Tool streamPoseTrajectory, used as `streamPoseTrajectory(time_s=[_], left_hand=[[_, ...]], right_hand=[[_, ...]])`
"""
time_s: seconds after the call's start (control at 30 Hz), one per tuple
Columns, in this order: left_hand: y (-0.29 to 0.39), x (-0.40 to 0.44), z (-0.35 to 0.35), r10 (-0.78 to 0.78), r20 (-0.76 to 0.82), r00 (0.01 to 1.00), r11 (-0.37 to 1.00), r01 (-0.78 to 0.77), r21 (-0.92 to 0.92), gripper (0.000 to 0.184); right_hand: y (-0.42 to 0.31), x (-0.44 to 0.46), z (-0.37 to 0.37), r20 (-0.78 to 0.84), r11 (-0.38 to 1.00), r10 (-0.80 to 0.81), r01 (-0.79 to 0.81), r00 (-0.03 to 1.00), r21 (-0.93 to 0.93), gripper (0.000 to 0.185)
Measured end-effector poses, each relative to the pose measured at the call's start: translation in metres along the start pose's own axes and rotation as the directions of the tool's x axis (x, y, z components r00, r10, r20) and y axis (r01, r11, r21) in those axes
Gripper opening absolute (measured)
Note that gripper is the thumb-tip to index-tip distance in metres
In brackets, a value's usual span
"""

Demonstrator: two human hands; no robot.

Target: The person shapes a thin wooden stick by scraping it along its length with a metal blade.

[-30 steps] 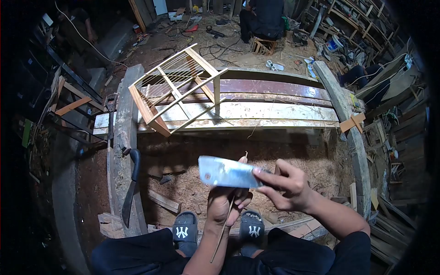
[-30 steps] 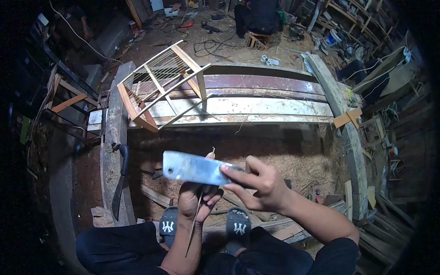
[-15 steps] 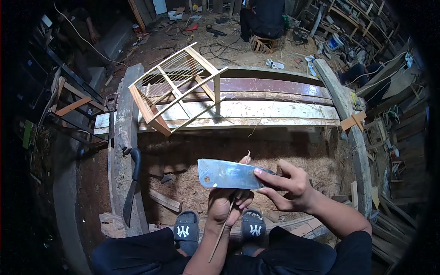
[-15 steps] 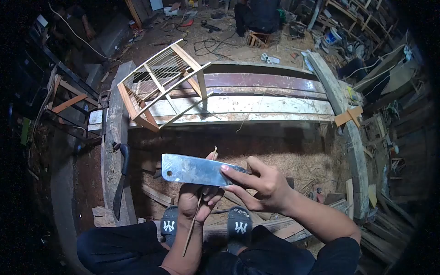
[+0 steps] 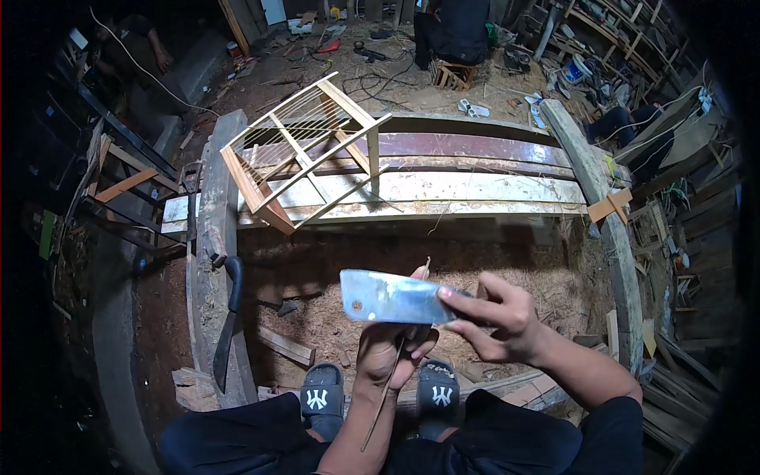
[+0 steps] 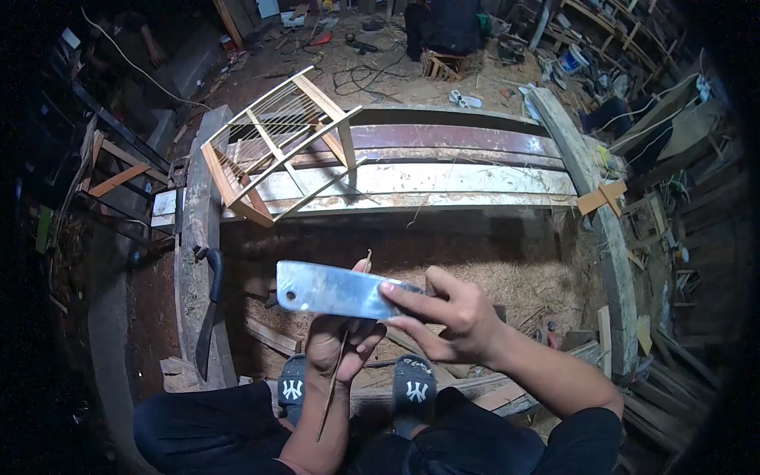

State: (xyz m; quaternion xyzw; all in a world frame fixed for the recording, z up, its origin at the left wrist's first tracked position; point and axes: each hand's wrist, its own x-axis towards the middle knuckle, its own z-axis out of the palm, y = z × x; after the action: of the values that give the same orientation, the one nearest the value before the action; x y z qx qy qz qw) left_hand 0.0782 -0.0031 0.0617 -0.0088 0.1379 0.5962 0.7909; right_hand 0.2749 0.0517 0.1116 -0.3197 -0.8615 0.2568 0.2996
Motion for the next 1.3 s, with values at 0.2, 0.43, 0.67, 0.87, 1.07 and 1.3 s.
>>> streamPoseTrajectory(time_s=[0.2, 0.43, 0.67, 0.87, 1.07, 1.3], left_hand=[[0.001, 0.000, -0.003, -0.029, -0.022, 0.999, 0.996, 0.027, -0.079, 0.026], [0.001, 0.000, 0.002, -0.033, -0.070, 0.997, 0.999, 0.031, -0.023, 0.021], [0.000, 0.000, -0.002, 0.006, -0.073, 0.997, 1.000, -0.007, -0.004, 0.012], [-0.001, 0.001, 0.003, 0.038, -0.076, 0.996, 0.998, -0.034, 0.052, 0.009], [-0.006, -0.001, 0.006, 0.036, -0.099, 0.994, 0.999, -0.033, 0.032, 0.038], [-0.004, -0.001, 0.007, 0.053, -0.139, 0.989, 0.985, -0.029, 0.168, 0.022]], right_hand=[[-0.001, 0.000, 0.001, -0.031, 0.999, 0.028, -0.029, 0.999, -0.018, 0.048], [0.001, -0.001, 0.003, -0.050, 1.000, 0.017, -0.019, 0.999, -0.021, 0.049], [0.004, 0.002, 0.001, -0.068, 0.996, 0.006, -0.012, 0.998, -0.089, 0.049], [0.003, 0.002, 0.001, -0.021, 0.997, 0.005, -0.007, 1.000, -0.073, 0.048], [0.012, 0.002, 0.003, -0.100, 0.994, -0.035, 0.024, 0.994, -0.106, 0.050], [0.000, 0.004, -0.001, -0.006, 0.999, -0.026, 0.026, 1.000, -0.040, 0.050]])
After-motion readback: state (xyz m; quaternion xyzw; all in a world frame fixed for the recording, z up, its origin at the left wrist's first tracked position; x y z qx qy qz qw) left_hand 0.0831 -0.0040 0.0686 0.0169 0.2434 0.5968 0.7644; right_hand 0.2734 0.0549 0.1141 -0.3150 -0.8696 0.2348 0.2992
